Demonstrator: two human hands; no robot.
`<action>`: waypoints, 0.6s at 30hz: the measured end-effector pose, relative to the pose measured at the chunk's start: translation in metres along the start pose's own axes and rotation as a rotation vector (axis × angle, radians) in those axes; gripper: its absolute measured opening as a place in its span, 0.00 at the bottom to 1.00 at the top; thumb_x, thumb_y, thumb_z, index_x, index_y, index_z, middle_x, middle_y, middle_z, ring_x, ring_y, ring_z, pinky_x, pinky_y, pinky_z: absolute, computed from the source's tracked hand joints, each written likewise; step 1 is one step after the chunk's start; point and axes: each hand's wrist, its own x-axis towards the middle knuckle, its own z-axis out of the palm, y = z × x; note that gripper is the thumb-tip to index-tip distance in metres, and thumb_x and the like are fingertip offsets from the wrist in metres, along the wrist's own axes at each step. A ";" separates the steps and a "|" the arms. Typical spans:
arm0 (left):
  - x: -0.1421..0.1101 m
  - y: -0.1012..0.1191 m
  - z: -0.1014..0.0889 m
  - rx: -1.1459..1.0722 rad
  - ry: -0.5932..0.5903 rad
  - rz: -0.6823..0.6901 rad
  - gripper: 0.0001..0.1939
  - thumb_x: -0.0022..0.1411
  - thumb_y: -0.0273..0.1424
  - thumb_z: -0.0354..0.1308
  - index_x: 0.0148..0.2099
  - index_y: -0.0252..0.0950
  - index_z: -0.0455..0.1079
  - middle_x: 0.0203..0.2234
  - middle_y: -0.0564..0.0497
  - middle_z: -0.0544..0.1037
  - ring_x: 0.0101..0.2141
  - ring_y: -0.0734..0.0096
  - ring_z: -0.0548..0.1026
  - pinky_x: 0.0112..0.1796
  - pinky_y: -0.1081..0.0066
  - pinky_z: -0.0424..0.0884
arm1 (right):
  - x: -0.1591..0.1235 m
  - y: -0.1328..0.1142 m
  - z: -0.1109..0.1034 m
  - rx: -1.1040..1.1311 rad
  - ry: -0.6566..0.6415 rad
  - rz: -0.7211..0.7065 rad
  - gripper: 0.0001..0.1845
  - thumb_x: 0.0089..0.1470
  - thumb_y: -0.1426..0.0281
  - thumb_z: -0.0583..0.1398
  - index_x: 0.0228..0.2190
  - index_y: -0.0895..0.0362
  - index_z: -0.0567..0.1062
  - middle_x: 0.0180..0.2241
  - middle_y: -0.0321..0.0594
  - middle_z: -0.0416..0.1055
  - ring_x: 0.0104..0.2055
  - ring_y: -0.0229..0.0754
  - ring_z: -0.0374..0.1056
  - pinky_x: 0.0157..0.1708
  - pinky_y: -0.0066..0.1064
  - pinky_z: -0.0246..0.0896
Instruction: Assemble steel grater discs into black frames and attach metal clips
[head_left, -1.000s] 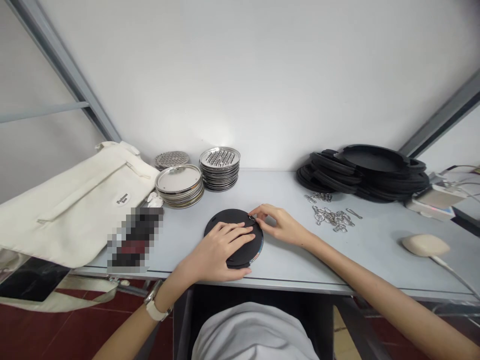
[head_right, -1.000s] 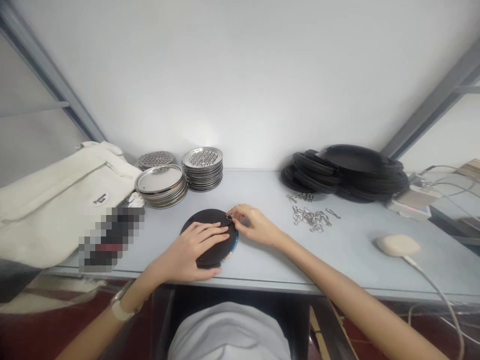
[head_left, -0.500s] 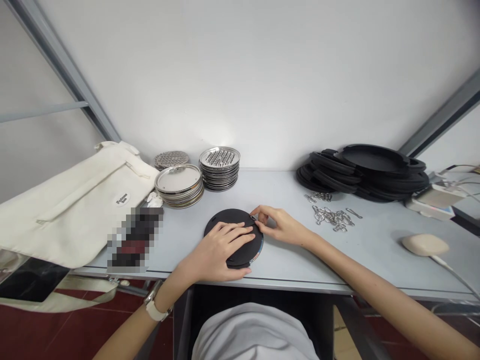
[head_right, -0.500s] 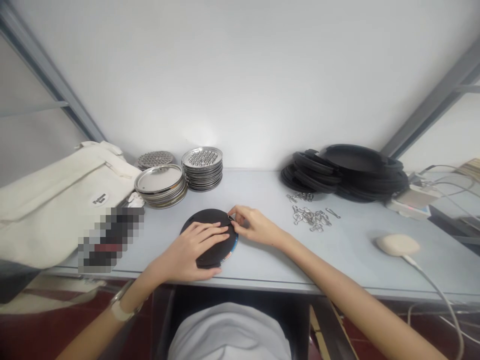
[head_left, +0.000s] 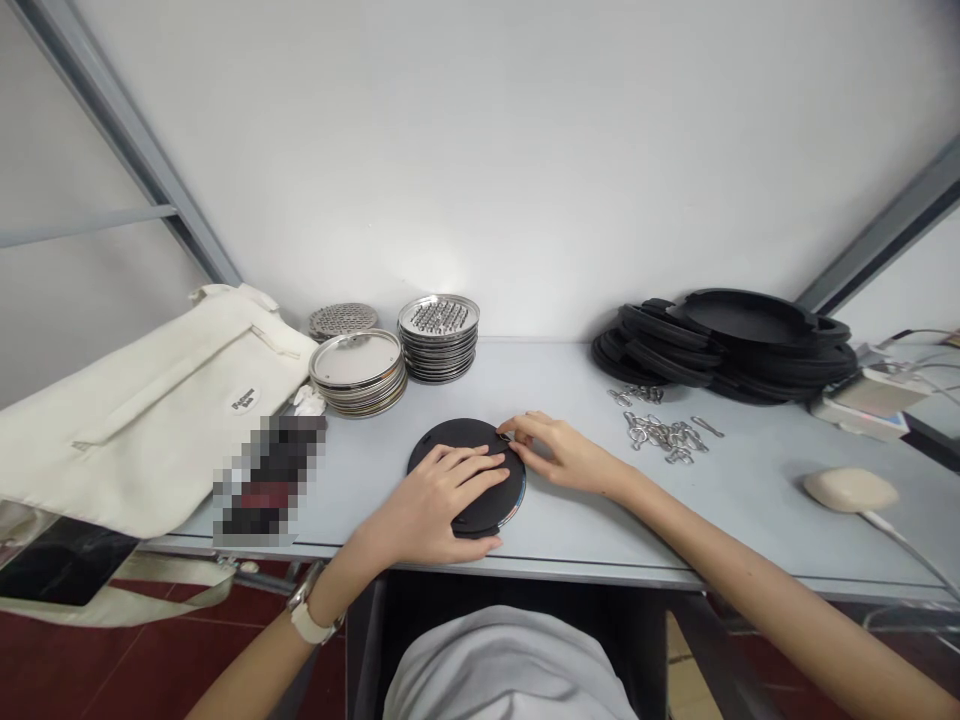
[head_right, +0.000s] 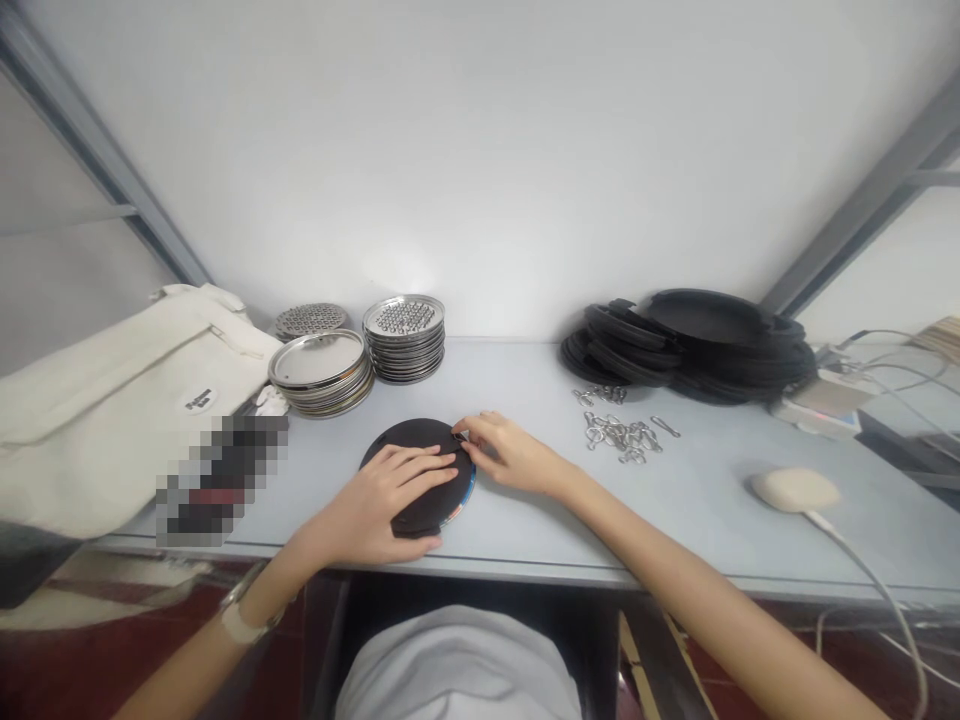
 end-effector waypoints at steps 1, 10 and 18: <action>0.000 0.000 0.000 0.001 0.002 0.002 0.33 0.56 0.42 0.59 0.61 0.42 0.57 0.59 0.49 0.63 0.60 0.59 0.58 0.57 0.59 0.54 | 0.000 0.000 0.000 -0.001 -0.006 0.000 0.12 0.61 0.71 0.51 0.46 0.57 0.68 0.33 0.41 0.67 0.38 0.41 0.64 0.41 0.33 0.61; 0.000 0.000 -0.001 -0.003 0.000 0.003 0.33 0.56 0.42 0.59 0.61 0.41 0.57 0.59 0.49 0.63 0.60 0.58 0.58 0.57 0.59 0.54 | -0.001 -0.001 -0.001 -0.001 -0.013 0.005 0.13 0.62 0.71 0.50 0.47 0.56 0.67 0.36 0.42 0.67 0.40 0.42 0.65 0.42 0.34 0.62; 0.000 0.001 -0.001 -0.008 0.001 -0.003 0.33 0.56 0.42 0.59 0.62 0.42 0.56 0.59 0.49 0.63 0.60 0.57 0.58 0.57 0.58 0.54 | 0.000 -0.001 -0.002 -0.003 -0.012 0.004 0.12 0.62 0.71 0.50 0.46 0.56 0.68 0.35 0.43 0.68 0.39 0.42 0.65 0.42 0.34 0.62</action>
